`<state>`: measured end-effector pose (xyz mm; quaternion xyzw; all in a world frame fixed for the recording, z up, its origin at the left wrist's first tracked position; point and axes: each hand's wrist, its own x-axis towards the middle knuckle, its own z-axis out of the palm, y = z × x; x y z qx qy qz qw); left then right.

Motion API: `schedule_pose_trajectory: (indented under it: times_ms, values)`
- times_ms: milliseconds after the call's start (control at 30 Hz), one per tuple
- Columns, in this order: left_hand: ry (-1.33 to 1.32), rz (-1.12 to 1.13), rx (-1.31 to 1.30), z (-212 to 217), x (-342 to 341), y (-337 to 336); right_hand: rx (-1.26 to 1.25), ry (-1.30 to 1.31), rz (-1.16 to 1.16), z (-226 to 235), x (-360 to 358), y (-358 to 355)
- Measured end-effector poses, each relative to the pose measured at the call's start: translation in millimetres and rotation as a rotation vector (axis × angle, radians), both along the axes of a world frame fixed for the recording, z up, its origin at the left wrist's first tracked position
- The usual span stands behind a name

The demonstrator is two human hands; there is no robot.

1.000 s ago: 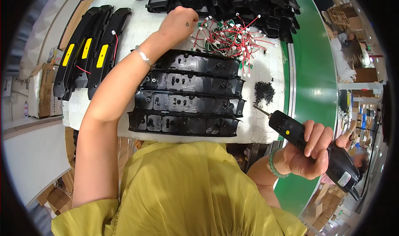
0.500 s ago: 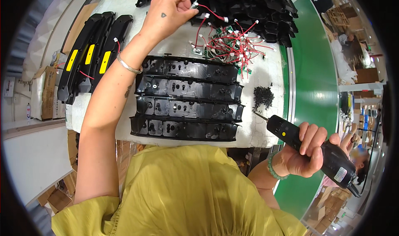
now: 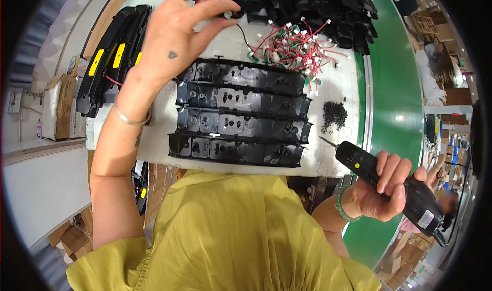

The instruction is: Assembling plastic components for electronics by inserting parts, wiring, and using an electric screwdriver.

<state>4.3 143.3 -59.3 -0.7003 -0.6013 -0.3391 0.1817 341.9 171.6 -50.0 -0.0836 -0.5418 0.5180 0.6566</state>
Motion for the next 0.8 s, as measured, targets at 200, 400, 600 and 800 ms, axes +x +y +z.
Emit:
schedule_pose_trajectory:
  times_ms: [200,400,600,800]
  values:
    - [-0.148,-0.125,-0.188,6.7,23.9,-71.1,-0.062,0.046,0.136,0.9,-13.2,-19.9]
    - [-0.41,-0.184,-0.427,-31.3,50.0,-130.6,-0.055,-0.055,0.331,-9.4,-51.7,-44.4]
    - [-0.59,-0.226,-0.492,-46.1,68.4,-139.3,-0.031,-0.273,0.431,-7.9,-64.7,-57.0]
    - [-0.91,-0.443,-0.642,-23.0,45.8,-139.3,0.019,-0.247,0.486,-10.0,-65.7,-60.0]
